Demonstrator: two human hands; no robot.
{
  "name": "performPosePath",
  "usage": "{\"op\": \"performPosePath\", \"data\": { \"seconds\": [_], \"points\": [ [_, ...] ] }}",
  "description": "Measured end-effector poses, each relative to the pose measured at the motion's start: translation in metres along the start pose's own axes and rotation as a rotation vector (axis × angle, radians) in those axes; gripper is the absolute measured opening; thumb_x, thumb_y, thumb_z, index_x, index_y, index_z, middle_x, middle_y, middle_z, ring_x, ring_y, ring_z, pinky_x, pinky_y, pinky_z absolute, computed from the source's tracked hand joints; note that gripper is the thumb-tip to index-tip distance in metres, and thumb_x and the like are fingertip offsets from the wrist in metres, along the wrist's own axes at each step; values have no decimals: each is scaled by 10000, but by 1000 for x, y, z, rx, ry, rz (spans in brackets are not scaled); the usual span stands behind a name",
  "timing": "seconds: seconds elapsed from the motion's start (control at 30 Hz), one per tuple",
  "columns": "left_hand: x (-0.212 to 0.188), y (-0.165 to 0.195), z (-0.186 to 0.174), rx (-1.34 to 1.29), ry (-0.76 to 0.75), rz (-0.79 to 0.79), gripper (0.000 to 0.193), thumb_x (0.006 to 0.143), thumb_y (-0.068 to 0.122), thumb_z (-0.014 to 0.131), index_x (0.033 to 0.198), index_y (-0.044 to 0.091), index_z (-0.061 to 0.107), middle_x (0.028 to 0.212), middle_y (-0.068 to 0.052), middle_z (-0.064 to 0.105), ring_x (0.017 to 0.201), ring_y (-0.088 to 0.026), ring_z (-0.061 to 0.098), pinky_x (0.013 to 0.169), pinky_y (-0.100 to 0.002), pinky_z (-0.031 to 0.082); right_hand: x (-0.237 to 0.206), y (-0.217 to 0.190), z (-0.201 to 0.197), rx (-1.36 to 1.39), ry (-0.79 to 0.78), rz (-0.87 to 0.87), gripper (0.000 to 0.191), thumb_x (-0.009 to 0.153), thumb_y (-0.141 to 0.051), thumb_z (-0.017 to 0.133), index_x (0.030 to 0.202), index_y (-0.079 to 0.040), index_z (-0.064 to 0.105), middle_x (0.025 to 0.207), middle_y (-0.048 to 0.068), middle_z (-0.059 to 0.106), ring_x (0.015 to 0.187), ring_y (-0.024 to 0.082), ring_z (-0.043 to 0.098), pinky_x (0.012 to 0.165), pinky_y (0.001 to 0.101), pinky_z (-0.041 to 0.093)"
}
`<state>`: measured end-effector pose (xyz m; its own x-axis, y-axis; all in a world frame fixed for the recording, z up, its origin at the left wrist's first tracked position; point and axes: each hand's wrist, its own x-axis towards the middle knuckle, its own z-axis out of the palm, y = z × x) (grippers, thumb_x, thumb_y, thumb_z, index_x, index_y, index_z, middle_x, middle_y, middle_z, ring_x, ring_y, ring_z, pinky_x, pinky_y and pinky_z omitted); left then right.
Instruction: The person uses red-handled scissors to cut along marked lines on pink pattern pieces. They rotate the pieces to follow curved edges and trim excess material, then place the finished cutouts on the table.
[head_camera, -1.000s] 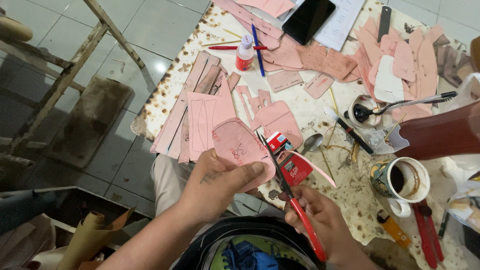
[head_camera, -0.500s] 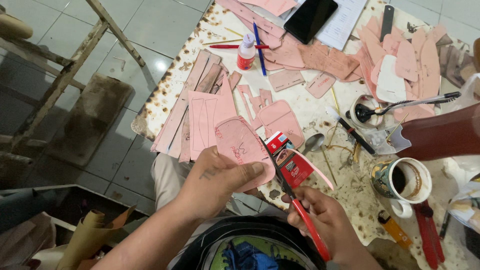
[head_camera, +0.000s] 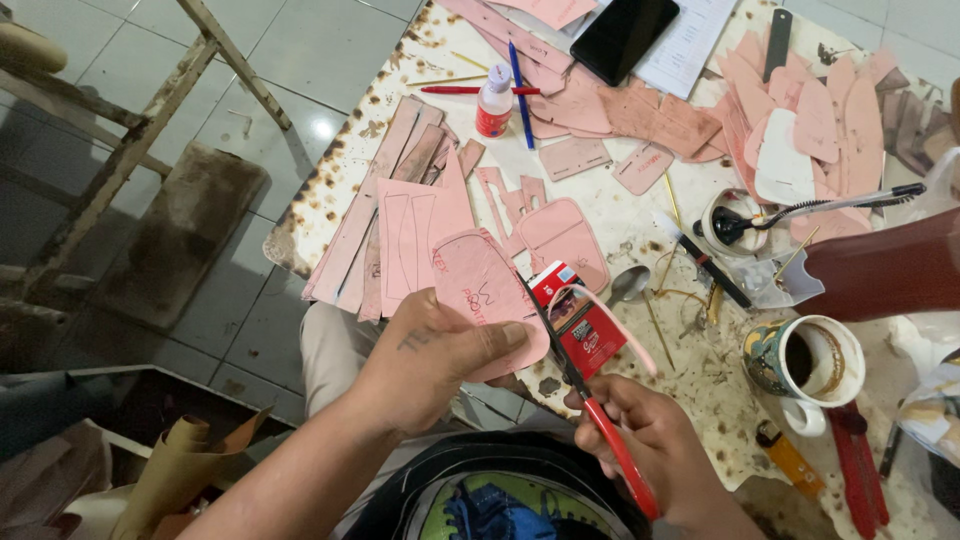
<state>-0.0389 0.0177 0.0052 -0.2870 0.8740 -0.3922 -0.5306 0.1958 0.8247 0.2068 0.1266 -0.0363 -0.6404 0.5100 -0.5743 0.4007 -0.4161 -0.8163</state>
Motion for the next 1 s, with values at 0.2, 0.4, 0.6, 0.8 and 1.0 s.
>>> {"op": "performPosePath", "data": {
  "seconds": [0.2, 0.4, 0.6, 0.8, 1.0],
  "points": [
    [0, -4, -3, -46, -46, 82, 236, 889, 76, 738, 1000, -132, 748, 916, -149, 780, 779, -151, 713, 679, -282, 585, -2, -4, 6, -181, 94, 81, 429, 786, -155, 772, 1182, -2, 710, 693, 10, 599, 495, 79, 516, 451, 239, 417],
    [2, -14, -1, -100, 118, 258, 222, 946, 164, 676, 1054, -28, 707, 933, -92, 776, 773, -121, 720, 677, -283, 613, -1, 3, 7, 26, -26, 67, 365, 829, -130, 704, 1162, 9, 647, 742, 35, 625, 566, 83, 504, 537, 251, 453],
    [-1, -24, 2, -33, 47, 211, 218, 971, 170, 690, 1049, -32, 719, 916, -68, 749, 739, -74, 648, 645, -261, 559, 5, 6, 10, -44, -48, 52, 367, 841, -202, 704, 1148, -28, 604, 725, 8, 562, 605, 93, 478, 552, 259, 396],
    [-2, -23, 4, -95, 32, 204, 214, 958, 161, 687, 1053, -29, 712, 930, -61, 753, 763, -75, 666, 670, -258, 573, 2, 7, 15, 20, -44, -33, 381, 819, -160, 723, 1149, -4, 615, 734, 6, 553, 626, 97, 513, 582, 247, 436],
    [-3, -21, 4, -117, 40, 189, 202, 967, 148, 675, 1042, -36, 709, 904, -77, 747, 731, -82, 649, 637, -259, 554, -2, 5, 14, 25, 24, 55, 426, 809, -185, 704, 1192, -5, 657, 722, 12, 573, 595, 87, 507, 573, 237, 455]
  ]
}}
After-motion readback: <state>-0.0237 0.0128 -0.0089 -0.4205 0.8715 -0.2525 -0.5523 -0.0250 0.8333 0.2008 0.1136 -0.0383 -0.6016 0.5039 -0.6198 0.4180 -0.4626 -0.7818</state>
